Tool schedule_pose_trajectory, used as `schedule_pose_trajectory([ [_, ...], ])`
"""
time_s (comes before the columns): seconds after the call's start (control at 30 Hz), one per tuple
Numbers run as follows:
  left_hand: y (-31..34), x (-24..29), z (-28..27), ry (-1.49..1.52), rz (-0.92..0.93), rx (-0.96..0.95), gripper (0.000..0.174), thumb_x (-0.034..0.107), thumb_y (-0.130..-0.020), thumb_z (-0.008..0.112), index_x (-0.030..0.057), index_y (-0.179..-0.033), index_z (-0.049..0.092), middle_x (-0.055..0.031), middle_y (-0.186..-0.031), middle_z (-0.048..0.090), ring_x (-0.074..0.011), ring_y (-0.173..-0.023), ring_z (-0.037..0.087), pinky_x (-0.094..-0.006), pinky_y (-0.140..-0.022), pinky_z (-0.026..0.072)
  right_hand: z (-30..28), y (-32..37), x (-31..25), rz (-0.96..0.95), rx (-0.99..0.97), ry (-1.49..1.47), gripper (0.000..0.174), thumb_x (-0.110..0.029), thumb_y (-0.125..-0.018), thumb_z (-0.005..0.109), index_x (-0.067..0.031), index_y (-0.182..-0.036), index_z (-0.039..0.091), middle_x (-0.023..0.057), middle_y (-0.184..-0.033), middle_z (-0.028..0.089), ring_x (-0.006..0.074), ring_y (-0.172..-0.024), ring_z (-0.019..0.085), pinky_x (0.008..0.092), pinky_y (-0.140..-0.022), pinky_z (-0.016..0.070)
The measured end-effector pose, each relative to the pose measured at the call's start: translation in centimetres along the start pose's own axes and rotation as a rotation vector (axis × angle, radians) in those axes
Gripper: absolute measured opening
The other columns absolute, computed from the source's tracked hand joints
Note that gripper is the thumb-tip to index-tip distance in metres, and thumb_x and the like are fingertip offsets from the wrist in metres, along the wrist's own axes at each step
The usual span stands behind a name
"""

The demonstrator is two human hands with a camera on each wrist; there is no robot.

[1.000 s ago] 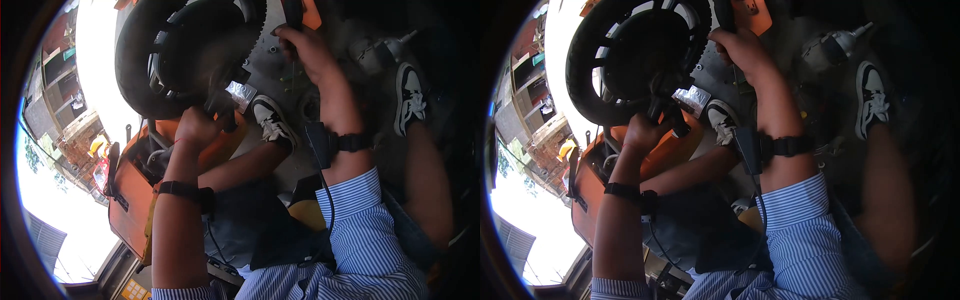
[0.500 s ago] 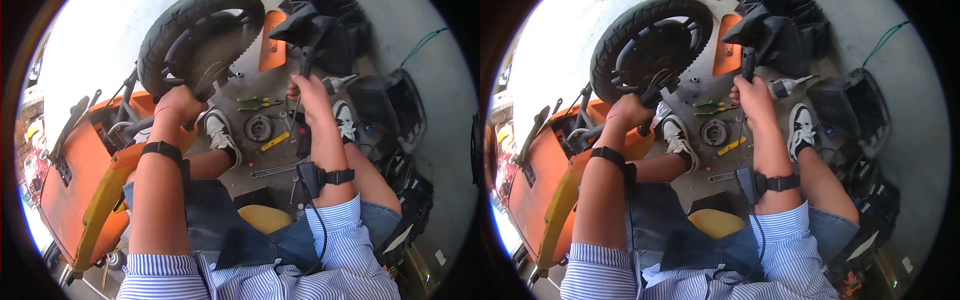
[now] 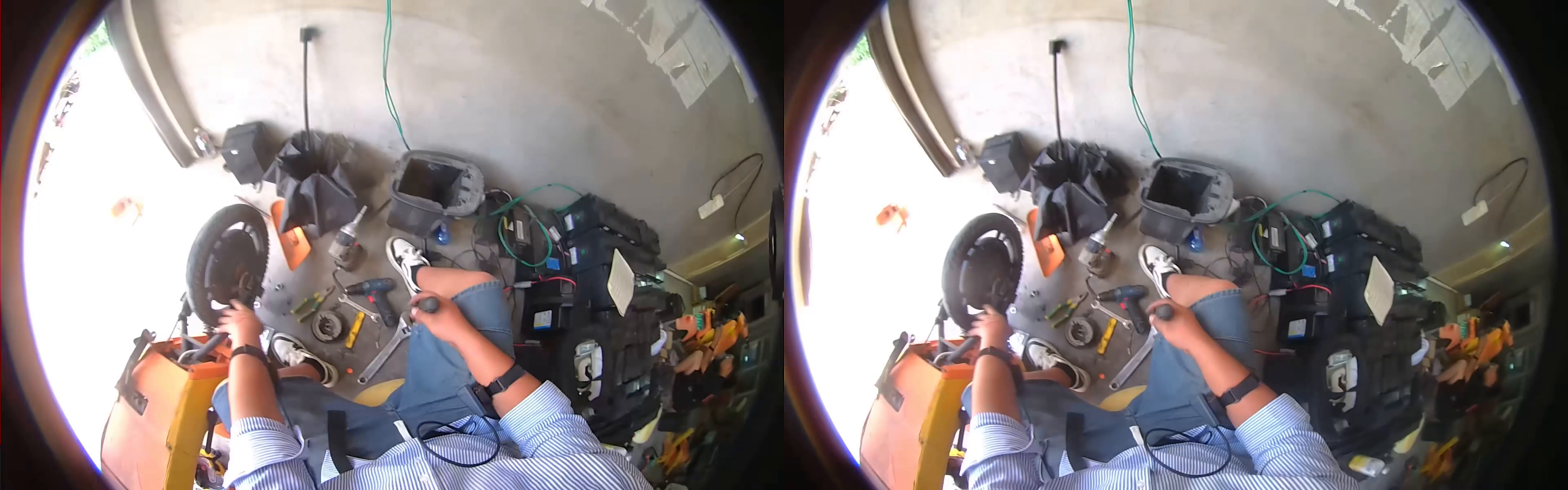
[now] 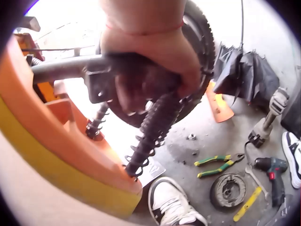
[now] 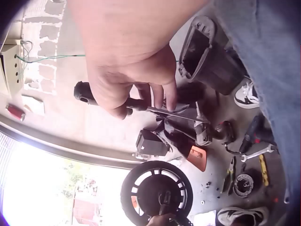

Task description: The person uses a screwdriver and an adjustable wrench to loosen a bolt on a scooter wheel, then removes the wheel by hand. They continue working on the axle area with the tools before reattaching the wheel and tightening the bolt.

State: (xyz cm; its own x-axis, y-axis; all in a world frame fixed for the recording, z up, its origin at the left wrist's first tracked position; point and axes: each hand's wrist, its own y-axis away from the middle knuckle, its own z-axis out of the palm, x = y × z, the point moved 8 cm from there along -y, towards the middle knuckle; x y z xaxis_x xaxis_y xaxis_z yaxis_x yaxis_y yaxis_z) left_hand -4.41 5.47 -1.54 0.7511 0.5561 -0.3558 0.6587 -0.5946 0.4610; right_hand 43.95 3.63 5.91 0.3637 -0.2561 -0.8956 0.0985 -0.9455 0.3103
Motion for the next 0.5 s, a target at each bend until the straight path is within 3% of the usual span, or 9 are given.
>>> schedule_pose_trajectory([
  [0.07, 2.5, 1.8, -2.7, 0.399, 0.110, -0.126, 0.103, 0.039, -0.069, 0.075, 0.0131, -0.150, 0.018, -0.0217, -0.148, 0.031, -0.0418, -0.136, 0.030, -0.0631, -0.106, 0.0273, 1.7, 0.6, -2.7, -0.099, -0.069, 0.211, 0.018, -0.014, -0.087, 0.066, -0.0065, -0.103, 0.064, 0.0065, -0.086, 0.067, 0.0135, -0.081, 0.064, 0.0310, -0.073, 0.0510],
  [0.1, 0.2, 3.3, -2.0, 0.571, 0.380, 0.030, 0.105, 0.039, -0.071, 0.074, 0.0018, -0.149, 0.014, -0.0314, -0.136, 0.043, -0.0445, -0.128, 0.042, -0.0466, -0.108, 0.0348, 2.6, 0.6, -2.3, -0.144, -0.093, 0.289, 0.019, -0.015, -0.086, 0.066, -0.0064, -0.103, 0.064, 0.0074, -0.085, 0.067, 0.0146, -0.080, 0.064, 0.0320, -0.073, 0.0510],
  [0.17, 7.2, 3.0, -7.8, 0.603, 0.405, 0.332, 0.080, 0.034, -0.077, 0.068, -0.0012, -0.140, 0.034, -0.0318, -0.122, 0.055, -0.0418, -0.116, 0.054, -0.0443, -0.100, 0.0435, 3.7, 2.2, -2.8, -0.158, -0.254, 0.326, 0.022, -0.014, -0.083, 0.067, -0.0067, -0.103, 0.063, 0.0106, -0.086, 0.068, 0.0180, -0.078, 0.064, 0.0333, -0.072, 0.0512],
  [0.2, 9.5, 2.7, -8.9, 0.734, 0.512, 0.487, 0.061, 0.030, -0.081, 0.066, -0.0020, -0.130, 0.047, -0.0302, -0.119, 0.057, -0.0407, -0.113, 0.056, -0.0439, -0.098, 0.0446, 3.8, 2.9, -3.4, -0.132, -0.298, 0.310, 0.024, -0.017, -0.079, 0.067, -0.0063, -0.100, 0.064, 0.0186, -0.091, 0.067, 0.0356, -0.087, 0.064, 0.0409, -0.073, 0.0503],
  [0.23, 12.3, 2.3, -10.0, 0.917, 0.614, 0.527, 0.050, 0.025, -0.083, 0.065, -0.0015, -0.124, 0.053, -0.0269, -0.110, 0.062, -0.0387, -0.107, 0.060, -0.0408, -0.095, 0.0465, 4.5, 3.9, -3.0, -0.173, -0.326, 0.370, 0.024, -0.018, -0.078, 0.068, -0.0062, -0.099, 0.064, 0.0187, -0.091, 0.067, 0.0360, -0.087, 0.064, 0.0410, -0.073, 0.0505],
  [0.27, 14.5, 2.0, -9.7, 1.132, 0.690, 0.471, 0.045, 0.021, -0.084, 0.065, -0.0001, -0.122, 0.054, -0.0226, -0.102, 0.066, -0.0337, -0.099, 0.065, -0.0373, -0.089, 0.0491, 4.9, 3.1, -3.9, -0.257, -0.339, 0.440, 0.024, -0.019, -0.077, 0.068, -0.0061, -0.098, 0.064, 0.0188, -0.090, 0.066, 0.0365, -0.087, 0.064, 0.0411, -0.074, 0.0506],
  [0.33, 17.7, 1.8, -7.3, 1.223, 0.695, 0.354, 0.036, 0.018, -0.087, 0.064, 0.0001, -0.118, 0.057, -0.0173, -0.100, 0.069, -0.0220, -0.093, 0.067, -0.0345, -0.082, 0.0518, 6.4, 2.2, -3.1, -0.185, -0.379, 0.447, 0.025, -0.019, -0.077, 0.068, -0.0060, -0.098, 0.064, 0.0192, -0.092, 0.067, 0.0367, -0.089, 0.064, 0.0417, -0.075, 0.0507],
  [0.4, 17.8, 2.7, -2.1, 1.323, 0.689, 0.213, 0.035, 0.020, -0.085, 0.064, -0.0020, -0.113, 0.060, -0.0170, -0.098, 0.070, -0.0250, -0.093, 0.068, -0.0346, -0.083, 0.0523, 7.7, 1.4, -2.4, -0.151, -0.419, 0.569, 0.026, -0.020, -0.077, 0.067, -0.0056, -0.099, 0.065, 0.0199, -0.094, 0.067, 0.0371, -0.093, 0.064, 0.0427, -0.077, 0.0504],
  [0.5, 21.5, 2.1, -3.6, 1.211, 0.665, 0.135, 0.036, 0.021, -0.085, 0.064, -0.0018, -0.113, 0.060, -0.0173, -0.099, 0.070, -0.0256, -0.092, 0.069, -0.0344, -0.082, 0.0523, 9.3, 1.8, -3.8, -0.081, -0.478, 0.630, 0.029, -0.024, -0.079, 0.067, -0.0066, -0.102, 0.065, 0.0202, -0.098, 0.067, 0.0378, -0.096, 0.063, 0.0437, -0.080, 0.0499],
])
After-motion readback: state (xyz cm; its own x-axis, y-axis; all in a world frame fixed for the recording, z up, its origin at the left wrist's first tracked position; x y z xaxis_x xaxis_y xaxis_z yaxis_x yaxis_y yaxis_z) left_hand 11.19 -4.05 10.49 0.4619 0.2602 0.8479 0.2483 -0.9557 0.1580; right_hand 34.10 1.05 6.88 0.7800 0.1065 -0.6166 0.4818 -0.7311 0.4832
